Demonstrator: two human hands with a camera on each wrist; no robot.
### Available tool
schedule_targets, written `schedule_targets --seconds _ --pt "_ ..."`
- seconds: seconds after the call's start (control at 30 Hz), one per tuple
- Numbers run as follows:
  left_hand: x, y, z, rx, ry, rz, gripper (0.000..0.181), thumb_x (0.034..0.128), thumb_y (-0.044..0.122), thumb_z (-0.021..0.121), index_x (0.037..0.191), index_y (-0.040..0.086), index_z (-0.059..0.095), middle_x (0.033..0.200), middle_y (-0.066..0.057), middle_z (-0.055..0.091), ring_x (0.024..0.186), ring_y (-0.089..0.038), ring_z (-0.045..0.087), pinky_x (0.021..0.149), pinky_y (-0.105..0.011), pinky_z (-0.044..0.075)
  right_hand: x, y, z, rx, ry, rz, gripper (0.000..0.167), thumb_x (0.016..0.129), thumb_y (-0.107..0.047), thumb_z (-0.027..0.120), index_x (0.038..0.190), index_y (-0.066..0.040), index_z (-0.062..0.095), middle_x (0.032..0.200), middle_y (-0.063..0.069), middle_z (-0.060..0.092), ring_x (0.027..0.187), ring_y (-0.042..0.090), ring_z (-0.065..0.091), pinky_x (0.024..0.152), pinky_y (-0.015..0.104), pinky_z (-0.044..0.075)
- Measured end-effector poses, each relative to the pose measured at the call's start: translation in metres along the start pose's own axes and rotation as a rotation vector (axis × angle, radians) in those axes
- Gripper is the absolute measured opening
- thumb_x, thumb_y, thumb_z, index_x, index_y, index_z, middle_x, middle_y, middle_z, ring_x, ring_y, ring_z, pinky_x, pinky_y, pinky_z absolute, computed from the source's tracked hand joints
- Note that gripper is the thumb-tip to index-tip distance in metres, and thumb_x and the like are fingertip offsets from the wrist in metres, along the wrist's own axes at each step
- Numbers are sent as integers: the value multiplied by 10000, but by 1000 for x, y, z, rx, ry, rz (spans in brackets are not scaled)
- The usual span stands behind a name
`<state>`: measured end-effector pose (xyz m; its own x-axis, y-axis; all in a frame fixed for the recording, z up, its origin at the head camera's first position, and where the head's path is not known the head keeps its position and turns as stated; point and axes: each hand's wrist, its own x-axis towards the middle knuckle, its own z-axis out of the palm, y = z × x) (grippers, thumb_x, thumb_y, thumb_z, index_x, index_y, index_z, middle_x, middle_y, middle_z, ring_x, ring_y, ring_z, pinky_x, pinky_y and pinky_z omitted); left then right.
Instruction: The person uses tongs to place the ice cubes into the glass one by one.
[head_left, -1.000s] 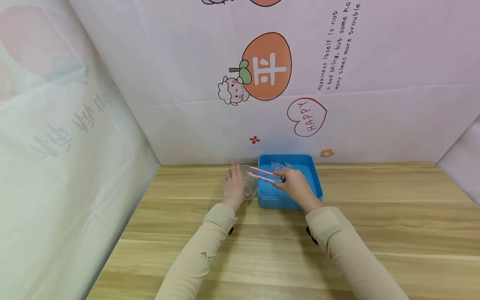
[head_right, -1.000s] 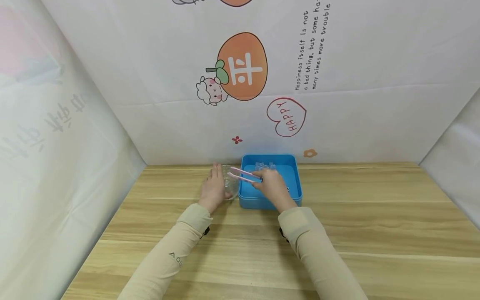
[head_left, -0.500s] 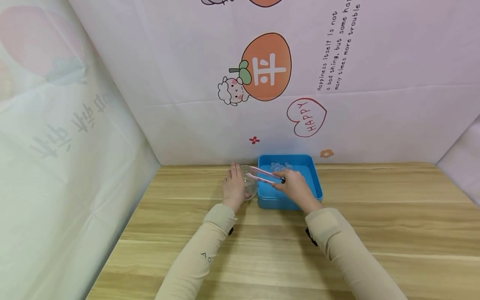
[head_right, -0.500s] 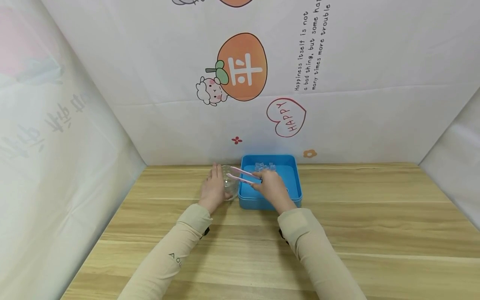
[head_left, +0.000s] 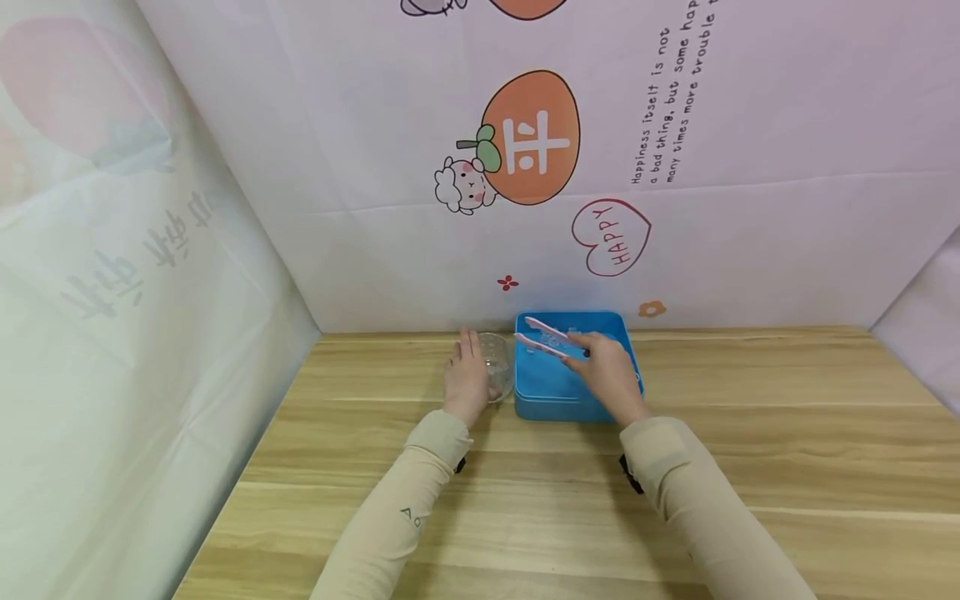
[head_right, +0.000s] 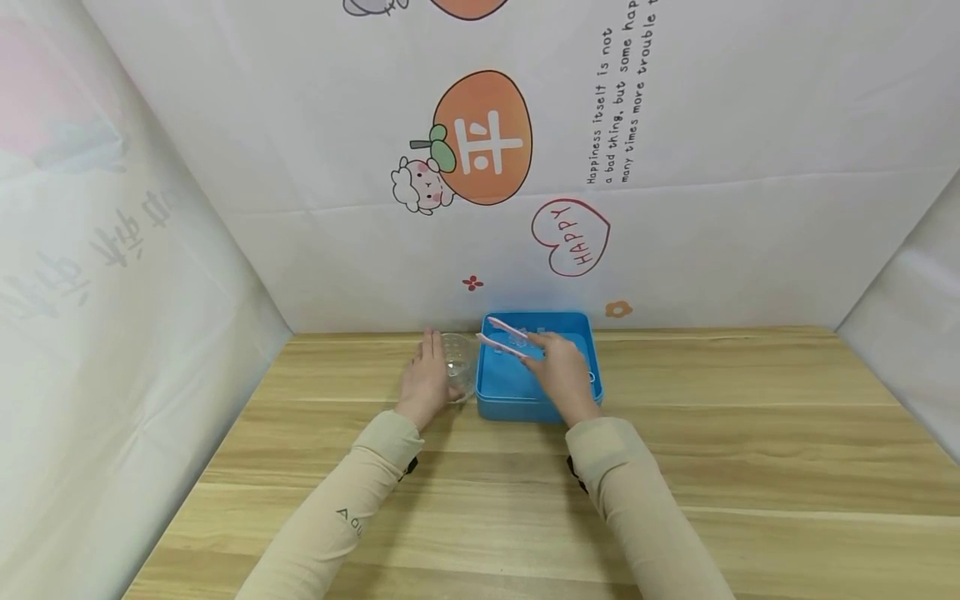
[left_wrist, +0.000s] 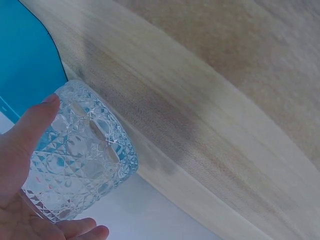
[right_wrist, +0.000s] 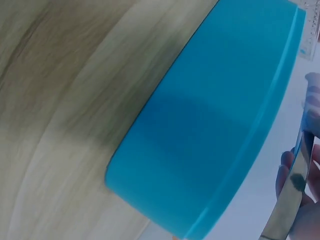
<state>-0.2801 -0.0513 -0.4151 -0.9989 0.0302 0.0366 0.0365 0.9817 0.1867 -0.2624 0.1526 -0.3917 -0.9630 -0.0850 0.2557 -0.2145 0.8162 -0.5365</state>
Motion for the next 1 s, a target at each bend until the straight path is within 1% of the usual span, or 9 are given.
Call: schedule_targets --seconds 0.1,0.2,0.23,0.3,0.43,0.6,0.8,0.9,1.0 --pt "0 0 1 -1 -9 -6 1107 722 354 824 1510 -20 141 1594 -184 162 1435 -335 304 1140 -431 355 1 3 0 -25 2 36 464 868 -195 697 1290 -34 592 1266 247 605 1067 388 626 781 458 563" --pt "-1 0 0 5 -4 -5 1110 716 353 828 1508 -23 147 1592 -187 169 1433 -336 310 1135 -430 361 2 5 1 -44 -17 74 480 867 -209 700 1299 -36 582 1261 251 607 1075 393 619 745 430 557" --pt "-1 0 0 9 0 -3 1110 714 354 830 1506 -25 151 1591 -188 173 1430 -336 315 1133 -430 365 2 6 1 -52 -26 86 485 867 -212 701 1303 -39 579 1267 249 604 1076 392 620 747 429 557" --pt "-1 0 0 14 8 1 1110 710 354 832 1504 -28 157 1588 -192 181 1425 -337 324 1128 -430 371 3 7 2 -77 -41 100 487 867 -212 701 1305 -38 578 1273 248 600 1088 395 614 798 453 557" --pt "-2 0 0 20 10 5 1111 711 357 830 1505 -25 154 1590 -191 175 1423 -335 328 1129 -431 370 5 8 3 -120 -56 97 475 864 -203 704 1288 -22 589 1272 242 602 1105 397 609 875 505 533" --pt "-1 0 1 22 3 2 1111 712 355 829 1506 -24 151 1592 -191 168 1424 -333 328 1131 -430 367 7 9 7 -121 -58 80 458 858 -187 709 1260 5 604 1249 244 614 1069 394 627 855 492 543" --pt "-1 0 1 29 -14 -5 1111 728 362 817 1513 -17 128 1600 -182 142 1434 -321 312 1140 -424 355 11 8 14 -119 -109 104 447 875 -201 690 1262 4 603 1247 237 621 1094 395 620 858 492 549" --pt "-2 0 0 28 -3 -4 1108 721 360 822 1509 -20 142 1597 -184 155 1428 -323 324 1135 -425 362 12 7 17 -145 -136 114 446 880 -202 683 1263 11 600 1248 240 619 1098 402 618 862 500 547" --pt "-3 0 -1 45 15 8 1100 720 367 820 1504 -27 157 1589 -192 179 1412 -328 351 1119 -422 383 14 7 21 -170 -153 118 435 883 -201 680 1247 26 607 1240 246 622 1099 407 617 883 509 536"
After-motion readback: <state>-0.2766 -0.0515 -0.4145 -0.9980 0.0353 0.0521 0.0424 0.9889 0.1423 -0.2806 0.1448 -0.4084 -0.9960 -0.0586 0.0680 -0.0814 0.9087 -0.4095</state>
